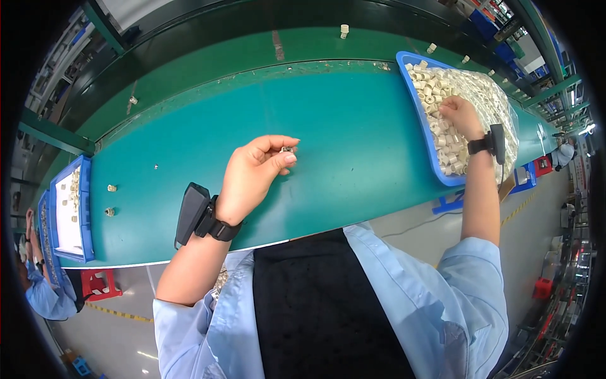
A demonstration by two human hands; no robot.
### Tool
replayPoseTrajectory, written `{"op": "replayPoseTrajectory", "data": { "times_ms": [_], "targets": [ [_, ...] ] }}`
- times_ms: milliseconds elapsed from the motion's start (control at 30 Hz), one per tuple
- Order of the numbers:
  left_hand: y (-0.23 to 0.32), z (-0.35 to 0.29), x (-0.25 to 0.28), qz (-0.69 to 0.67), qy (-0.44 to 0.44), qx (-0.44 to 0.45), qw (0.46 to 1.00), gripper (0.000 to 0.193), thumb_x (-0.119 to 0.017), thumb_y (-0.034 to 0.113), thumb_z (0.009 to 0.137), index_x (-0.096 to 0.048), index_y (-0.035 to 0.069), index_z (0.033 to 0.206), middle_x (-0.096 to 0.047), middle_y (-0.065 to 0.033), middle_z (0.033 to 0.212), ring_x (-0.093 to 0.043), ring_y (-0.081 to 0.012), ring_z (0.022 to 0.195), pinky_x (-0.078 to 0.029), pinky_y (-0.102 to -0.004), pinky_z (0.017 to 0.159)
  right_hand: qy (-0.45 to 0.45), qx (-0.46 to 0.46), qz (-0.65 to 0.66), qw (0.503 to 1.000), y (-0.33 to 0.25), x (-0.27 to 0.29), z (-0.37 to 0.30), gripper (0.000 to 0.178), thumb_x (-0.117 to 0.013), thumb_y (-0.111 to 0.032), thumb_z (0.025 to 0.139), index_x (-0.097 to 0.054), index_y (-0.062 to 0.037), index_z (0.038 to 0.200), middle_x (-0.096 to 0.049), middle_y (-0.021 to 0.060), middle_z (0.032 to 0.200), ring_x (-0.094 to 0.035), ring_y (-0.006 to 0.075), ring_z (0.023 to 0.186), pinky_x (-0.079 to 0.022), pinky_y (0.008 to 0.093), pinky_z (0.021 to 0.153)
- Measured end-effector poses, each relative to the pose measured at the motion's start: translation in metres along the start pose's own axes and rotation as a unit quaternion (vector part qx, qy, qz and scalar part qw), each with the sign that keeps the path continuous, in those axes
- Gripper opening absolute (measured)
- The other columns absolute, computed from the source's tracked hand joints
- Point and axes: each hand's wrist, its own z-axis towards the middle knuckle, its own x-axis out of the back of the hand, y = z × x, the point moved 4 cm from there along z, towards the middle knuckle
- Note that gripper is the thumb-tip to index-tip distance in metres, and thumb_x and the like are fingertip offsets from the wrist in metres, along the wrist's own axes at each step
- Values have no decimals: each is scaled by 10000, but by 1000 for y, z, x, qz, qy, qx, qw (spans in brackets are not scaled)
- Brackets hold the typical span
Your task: The person assembles components by hand, picking up a base from the conveyor belt and a cap from a blue tray, fitting them together, and placing the completed assembly back onto the belt.
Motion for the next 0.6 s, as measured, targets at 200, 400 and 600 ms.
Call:
{"op": "replayPoseTrajectory", "data": {
  "times_ms": [200, 400, 600],
  "targets": [
    [-2, -10, 5, 10, 21, -13, 1000, 253, -588, 52, 831, -589, 16, 1081, -610, -38, 909, -560, -82, 762, -470, -211, 684, 96, 33, -24, 995, 20, -9, 12, 224, -629, -189, 787, -605, -6, 913, -634, 78, 766, -581, 154, 669, -452, 265, 616],
    [-1, -18, 9, -5, 36, -12, 999, 254, -585, 1, 817, -590, 15, 1070, -590, -41, 930, -559, -87, 796, -468, -213, 705, 153, 32, -50, 986, 9, 5, 2, 241, -634, -207, 795, -590, -1, 912, -627, 72, 770, -570, 144, 676, -444, 257, 614],
    [9, -24, 1, -95, 41, -17, 994, 233, -585, -25, 809, -590, 9, 1039, -573, -45, 917, -557, -98, 832, -470, -212, 732, 4, 180, 356, 917, -127, -5, -79, 179, -558, -90, 843, -505, -35, 1005, -599, 36, 901, -534, 78, 765, -411, 193, 691]
  ]
}}
